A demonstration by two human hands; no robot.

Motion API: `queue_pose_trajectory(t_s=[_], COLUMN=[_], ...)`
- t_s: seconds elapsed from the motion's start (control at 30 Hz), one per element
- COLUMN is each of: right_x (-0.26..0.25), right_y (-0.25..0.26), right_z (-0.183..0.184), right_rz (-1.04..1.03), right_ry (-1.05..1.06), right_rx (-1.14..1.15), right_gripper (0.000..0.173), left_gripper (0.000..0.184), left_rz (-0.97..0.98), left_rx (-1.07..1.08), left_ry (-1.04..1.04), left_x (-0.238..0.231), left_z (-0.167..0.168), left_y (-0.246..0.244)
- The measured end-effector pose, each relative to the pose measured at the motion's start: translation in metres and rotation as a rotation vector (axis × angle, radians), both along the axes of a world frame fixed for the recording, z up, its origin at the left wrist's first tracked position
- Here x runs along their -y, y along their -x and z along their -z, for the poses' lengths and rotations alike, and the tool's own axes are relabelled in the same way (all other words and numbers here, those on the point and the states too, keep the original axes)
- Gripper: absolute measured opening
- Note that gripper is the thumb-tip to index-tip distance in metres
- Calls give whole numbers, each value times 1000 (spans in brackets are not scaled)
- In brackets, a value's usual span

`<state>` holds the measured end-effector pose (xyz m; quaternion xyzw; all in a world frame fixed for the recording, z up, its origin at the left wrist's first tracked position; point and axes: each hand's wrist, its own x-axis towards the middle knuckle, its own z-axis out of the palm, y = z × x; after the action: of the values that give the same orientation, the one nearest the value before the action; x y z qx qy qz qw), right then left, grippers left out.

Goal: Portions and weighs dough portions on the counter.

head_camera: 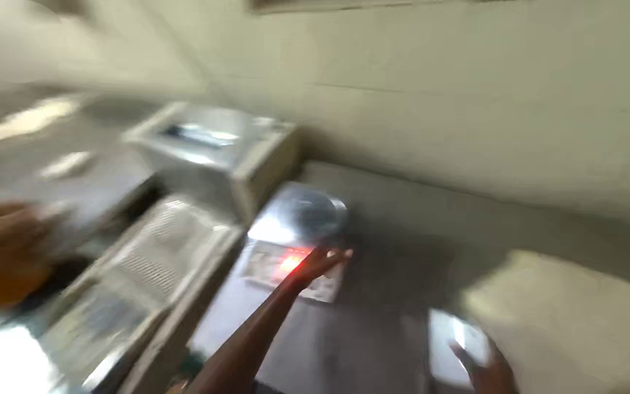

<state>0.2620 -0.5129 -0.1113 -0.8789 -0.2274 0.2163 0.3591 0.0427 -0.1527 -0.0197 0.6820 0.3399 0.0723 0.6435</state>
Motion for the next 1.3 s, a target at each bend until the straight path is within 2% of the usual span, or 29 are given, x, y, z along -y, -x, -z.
queue_pose_trajectory(t_s=[0.07, 0.1, 0.2, 0.27, 0.33, 0.37, 0.4, 0.47, 0.5, 0.57, 0.6, 0.63, 0.67, 0.77, 0.8, 0.87, 0.9, 0.97, 1.0, 1.03, 1.07, 1.13, 1.17, 1.23, 1.3], right_x=[27, 40, 60, 64, 62, 59, 56, 49, 39, 10, -6, -21, -32, -43, -38, -19, -10, -5, -9, -16, -27, -51, -64, -83, -85], right_y=[-53, -82, -149, -187, -220, -231, -232, -195, -169, -120, -102, -92, -87, -88, -92, -95, -87, -35, 0, 25, 36, 39, 37, 27, 10], right_z=[-39, -63, -141, -181, -189, -171, -132, -13, 28, 64, 68, 66, 59, -15, -45, -78, -74, -12, 22, 40, 43, 20, 4, -32, -60], right_rz=[90, 99, -9, -138, -198, -203, -207, -260, -316, -490, -552, -590, -600, -449, -365, -219, -152, 9, 86, 154, 169, 78, 20, -107, -227], right_ry=[44, 92, 214, 293, 362, 392, 412, 376, 335, 232, 209, 199, 193, 131, 117, 176, 251, 352, 323, 253, 192, 118, 85, 37, 15], right_rx=[151, 201, 356, 462, 534, 516, 448, 298, 192, -7, -70, -84, -53, 157, 193, 189, 138, 33, 25, 18, 12, -39, -67, -44, 73], right_gripper=[71, 66, 48, 43, 41, 41, 41, 40, 41, 44, 47, 50, 49, 38, 38, 48, 51, 56, 57, 57, 57, 58, 60, 61, 54], left_gripper=[39, 42, 72, 84, 85, 77, 67, 60, 58, 51, 48, 48, 55, 87, 92, 88, 79, 57, 50, 49, 50, 48, 47, 47, 51], left_rz=[344, 436, 572, 688, 846, 900, 924, 898, 842, 577, 411, 275, 200, 205, 224, 254, 215, 71, 2, -55, -96, -182, -221, -310, -435], left_rx=[-125, -190, -262, -263, -285, -279, -270, -255, -241, -230, -238, -260, -316, -570, -609, -561, -494, -362, -300, -263, -222, -141, -103, -22, 26], left_ry=[-73, -124, -186, -302, -439, -453, -409, -227, -83, 243, 324, 312, 204, -278, -362, -358, -308, -144, 18, 191, 333, 466, 447, 267, 13], left_x=[55, 79, 142, 198, 250, 266, 274, 264, 247, 217, 209, 203, 199, 186, 185, 188, 196, 215, 218, 214, 202, 170, 152, 113, 63], left_z=[26, 36, 82, 96, 96, 100, 103, 121, 131, 139, 140, 140, 139, 124, 122, 128, 135, 144, 147, 147, 144, 115, 89, 34, 6], left_y=[-103, -154, -287, -352, -385, -385, -369, -308, -271, -184, -148, -123, -111, -116, -123, -131, -132, -132, -130, -125, -120, -101, -91, -73, -56])
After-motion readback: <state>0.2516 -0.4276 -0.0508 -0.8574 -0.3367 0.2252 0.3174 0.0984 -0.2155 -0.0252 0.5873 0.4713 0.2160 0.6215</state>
